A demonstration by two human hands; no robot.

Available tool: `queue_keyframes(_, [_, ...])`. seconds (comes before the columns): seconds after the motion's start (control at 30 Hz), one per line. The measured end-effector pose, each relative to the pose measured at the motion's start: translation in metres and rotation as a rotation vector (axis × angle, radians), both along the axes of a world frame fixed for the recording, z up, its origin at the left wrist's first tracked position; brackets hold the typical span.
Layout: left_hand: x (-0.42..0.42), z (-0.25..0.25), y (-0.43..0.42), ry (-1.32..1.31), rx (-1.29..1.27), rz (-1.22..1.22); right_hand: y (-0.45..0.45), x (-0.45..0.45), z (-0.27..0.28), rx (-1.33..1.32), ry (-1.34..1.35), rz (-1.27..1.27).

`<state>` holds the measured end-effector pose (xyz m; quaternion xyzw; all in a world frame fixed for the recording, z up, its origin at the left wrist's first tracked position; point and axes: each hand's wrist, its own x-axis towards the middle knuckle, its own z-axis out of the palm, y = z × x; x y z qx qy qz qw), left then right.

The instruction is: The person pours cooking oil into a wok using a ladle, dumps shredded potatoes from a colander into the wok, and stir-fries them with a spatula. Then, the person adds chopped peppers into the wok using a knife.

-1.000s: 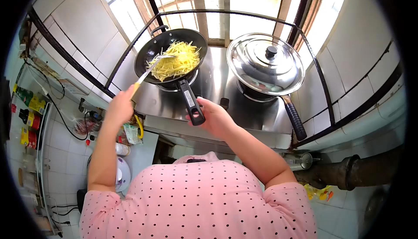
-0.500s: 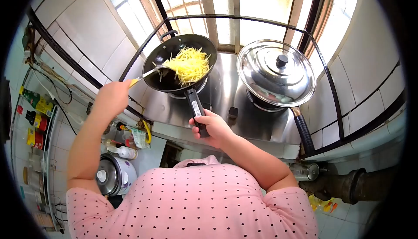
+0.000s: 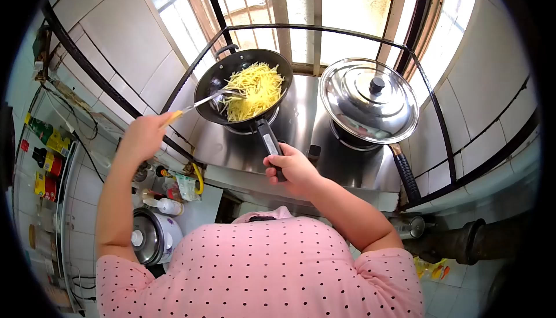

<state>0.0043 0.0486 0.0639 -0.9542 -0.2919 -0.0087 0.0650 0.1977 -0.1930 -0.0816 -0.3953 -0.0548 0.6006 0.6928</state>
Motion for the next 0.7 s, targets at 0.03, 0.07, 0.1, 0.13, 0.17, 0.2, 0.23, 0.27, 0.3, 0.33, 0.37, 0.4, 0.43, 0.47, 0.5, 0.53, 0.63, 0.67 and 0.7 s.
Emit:
queue_keyframes(0.03, [-0.009, 0.015, -0.002, -0.038, -0.026, -0.012, 0.0, 0.001, -0.001, 0.01, 0.006, 0.003])
queue_keyframes(0.07, [-0.016, 0.029, -0.004, -0.076, -0.05, -0.025, -0.001, 0.003, -0.001, 0.022, 0.012, 0.005])
queue_keyframes(0.1, [-0.021, 0.045, -0.008, -0.019, -0.054, -0.035, -0.002, 0.004, -0.001, 0.034, 0.017, 0.007])
queue_keyframes(0.13, [-0.023, 0.06, -0.014, 0.037, -0.055, -0.046, -0.002, 0.005, -0.001, 0.035, 0.015, 0.01])
queue_keyframes(0.17, [-0.022, 0.068, -0.017, 0.093, -0.054, -0.058, -0.003, 0.007, 0.0, 0.031, 0.005, 0.015])
queue_keyframes(0.2, [-0.021, 0.069, -0.019, 0.106, -0.064, -0.09, -0.004, 0.009, 0.001, 0.027, -0.004, 0.02])
queue_keyframes(0.23, [-0.015, 0.062, -0.019, 0.101, -0.01, -0.135, -0.005, 0.01, 0.001, 0.022, -0.012, 0.024])
queue_keyframes(0.27, [-0.005, 0.047, -0.016, 0.096, 0.041, -0.179, -0.006, 0.01, 0.003, 0.007, -0.023, 0.02])
queue_keyframes(0.3, [0.003, 0.032, -0.012, 0.093, 0.089, -0.222, -0.007, 0.011, 0.004, -0.004, -0.02, 0.01])
queue_keyframes(0.33, [0.013, 0.021, -0.005, 0.091, 0.109, -0.19, -0.007, 0.011, 0.003, -0.017, -0.015, 0.001])
queue_keyframes(0.37, [0.025, 0.012, 0.004, 0.086, 0.128, -0.158, -0.008, 0.011, 0.002, -0.03, -0.013, -0.008])
queue_keyframes(0.4, [0.034, 0.013, 0.005, 0.075, 0.147, -0.123, -0.009, 0.013, 0.001, -0.041, -0.024, -0.01])
queue_keyframes(0.43, [0.038, 0.02, 0.005, 0.075, 0.157, -0.096, -0.009, 0.013, 0.002, -0.038, -0.039, -0.013])
queue_keyframes(0.47, [0.038, 0.031, 0.004, 0.078, 0.168, -0.069, -0.01, 0.011, 0.004, -0.036, -0.051, -0.015])
queue_keyframes(0.5, [0.039, 0.046, 0.0, 0.086, 0.179, -0.039, -0.011, 0.01, 0.004, -0.032, -0.058, -0.014])
queue_keyframes(0.53, [0.044, 0.059, -0.002, 0.102, 0.194, -0.013, -0.012, 0.013, -0.003, 0.022, -0.04, -0.002])
queue_keyframes(0.63, [0.079, 0.081, 0.005, 0.269, 0.294, 0.038, -0.012, 0.012, -0.005, 0.016, -0.084, -0.035])
queue_keyframes(0.67, [0.093, 0.089, 0.004, 0.341, 0.261, 0.119, -0.014, 0.016, -0.012, 0.031, -0.101, -0.028])
queue_keyframes(0.7, [0.108, 0.096, 0.002, 0.412, 0.227, 0.2, -0.017, 0.016, -0.01, 0.028, -0.117, -0.02])
